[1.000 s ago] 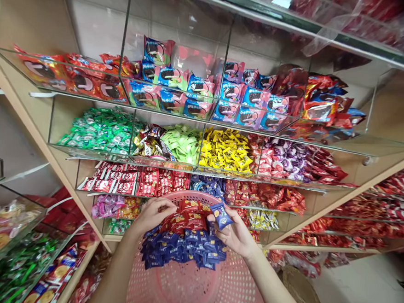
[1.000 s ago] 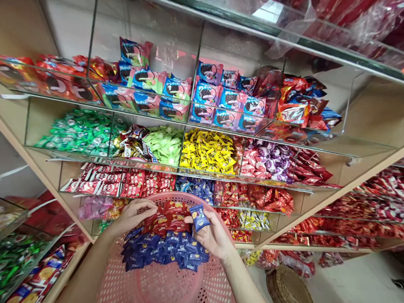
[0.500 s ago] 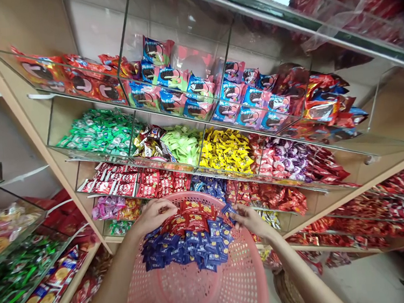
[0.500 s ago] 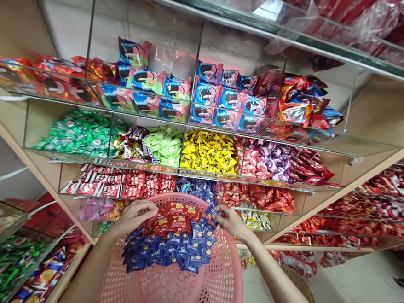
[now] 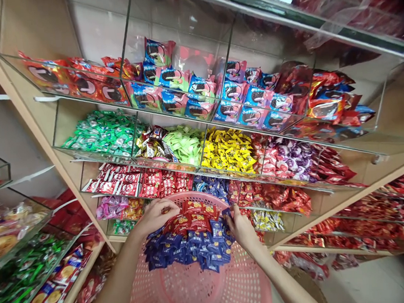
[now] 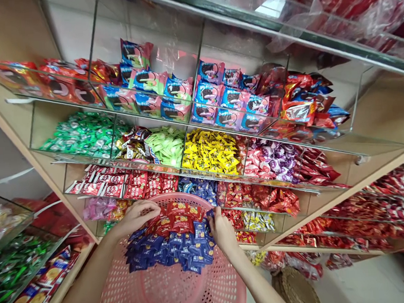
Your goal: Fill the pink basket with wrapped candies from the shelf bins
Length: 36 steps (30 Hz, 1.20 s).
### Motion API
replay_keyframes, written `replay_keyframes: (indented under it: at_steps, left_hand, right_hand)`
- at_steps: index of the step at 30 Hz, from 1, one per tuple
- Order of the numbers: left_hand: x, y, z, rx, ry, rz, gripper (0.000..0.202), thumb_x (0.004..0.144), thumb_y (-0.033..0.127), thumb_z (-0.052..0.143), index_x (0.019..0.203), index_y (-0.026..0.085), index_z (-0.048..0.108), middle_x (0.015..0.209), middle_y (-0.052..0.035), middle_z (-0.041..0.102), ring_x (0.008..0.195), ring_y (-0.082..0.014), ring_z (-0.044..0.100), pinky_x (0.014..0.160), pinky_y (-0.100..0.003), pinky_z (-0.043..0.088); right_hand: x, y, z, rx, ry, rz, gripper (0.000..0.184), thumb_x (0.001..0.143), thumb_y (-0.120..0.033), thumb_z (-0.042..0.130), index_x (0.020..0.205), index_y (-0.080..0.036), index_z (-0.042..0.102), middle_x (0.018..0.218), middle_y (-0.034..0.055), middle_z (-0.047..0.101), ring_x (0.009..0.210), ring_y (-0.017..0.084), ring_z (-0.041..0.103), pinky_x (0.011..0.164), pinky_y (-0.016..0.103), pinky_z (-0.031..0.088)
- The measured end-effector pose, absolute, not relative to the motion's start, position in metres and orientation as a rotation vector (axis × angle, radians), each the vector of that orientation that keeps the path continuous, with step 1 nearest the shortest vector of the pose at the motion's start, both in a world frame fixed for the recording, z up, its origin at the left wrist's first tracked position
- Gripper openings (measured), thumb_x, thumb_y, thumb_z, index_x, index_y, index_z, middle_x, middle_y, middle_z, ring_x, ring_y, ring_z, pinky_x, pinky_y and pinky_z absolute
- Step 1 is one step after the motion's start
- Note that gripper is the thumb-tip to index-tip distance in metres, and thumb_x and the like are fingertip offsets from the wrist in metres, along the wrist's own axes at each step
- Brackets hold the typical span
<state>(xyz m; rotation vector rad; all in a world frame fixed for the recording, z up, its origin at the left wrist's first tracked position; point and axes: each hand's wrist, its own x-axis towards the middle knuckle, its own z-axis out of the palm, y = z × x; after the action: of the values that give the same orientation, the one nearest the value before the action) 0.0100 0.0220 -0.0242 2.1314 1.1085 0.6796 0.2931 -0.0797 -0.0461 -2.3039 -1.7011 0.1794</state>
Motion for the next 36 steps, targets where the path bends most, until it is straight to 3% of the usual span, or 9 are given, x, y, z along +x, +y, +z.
replay_keyframes:
  at_steps: [12, 20, 26, 30, 36]
  left_hand:
    - [0.011, 0.018, -0.019, 2.170, 1.174, 0.629, 0.033, 0.078, 0.056, 0.045, 0.084, 0.034, 0.069, 0.100, 0.0056, 0.068, 0.101, -0.0215, 0.054, 0.095, -0.037, 0.032]
    - [0.011, 0.020, -0.026, 2.148, 1.170, 0.660, 0.034, 0.076, 0.056, 0.047, 0.082, 0.032, 0.069, 0.098, 0.0040, 0.068, 0.102, -0.0216, 0.051, 0.098, -0.038, 0.032]
    - [0.012, 0.020, -0.028, 2.146, 1.171, 0.668, 0.033, 0.077, 0.055, 0.048, 0.083, 0.031, 0.069, 0.098, 0.0036, 0.068, 0.100, -0.0204, 0.052, 0.097, -0.036, 0.033]
    - [0.013, 0.017, -0.024, 2.145, 1.188, 0.661, 0.032, 0.077, 0.054, 0.047, 0.082, 0.031, 0.069, 0.099, 0.0036, 0.068, 0.101, -0.0207, 0.053, 0.096, -0.036, 0.034]
    - [0.013, 0.016, -0.020, 2.139, 1.188, 0.664, 0.029, 0.078, 0.051, 0.049, 0.083, 0.030, 0.069, 0.100, 0.0028, 0.067, 0.100, -0.0202, 0.053, 0.095, -0.036, 0.034]
  right_hand:
    - [0.282, -0.079, -0.057, -2.468, -1.886, -0.097, 0.030, 0.094, -0.038, 0.024, 0.102, -0.016, 0.043, 0.076, 0.0128, 0.065, 0.068, 0.024, 0.066, 0.053, 0.027, 0.041]
    - [0.290, -0.064, -0.026, -2.499, -1.794, -0.353, 0.051, 0.089, -0.055, 0.026, 0.108, -0.012, 0.047, 0.064, 0.0127, 0.064, 0.063, 0.024, 0.065, 0.055, 0.027, 0.041]
    - [0.291, 0.002, -0.014, -2.249, -1.970, -0.127, 0.042, 0.095, -0.042, 0.020, 0.118, -0.015, 0.043, 0.080, 0.0145, 0.067, 0.075, 0.024, 0.065, 0.065, 0.030, 0.042]
    - [0.284, 0.050, -0.024, -2.174, -2.067, -0.014, 0.035, 0.094, -0.030, 0.028, 0.119, -0.015, 0.047, 0.103, 0.0153, 0.064, 0.093, 0.023, 0.062, 0.077, 0.029, 0.041]
    - [0.276, 0.103, -0.038, -2.206, -2.002, 0.030, 0.042, 0.092, -0.031, 0.033, 0.129, -0.016, 0.045, 0.122, 0.0120, 0.056, 0.111, 0.024, 0.053, 0.094, 0.030, 0.034]
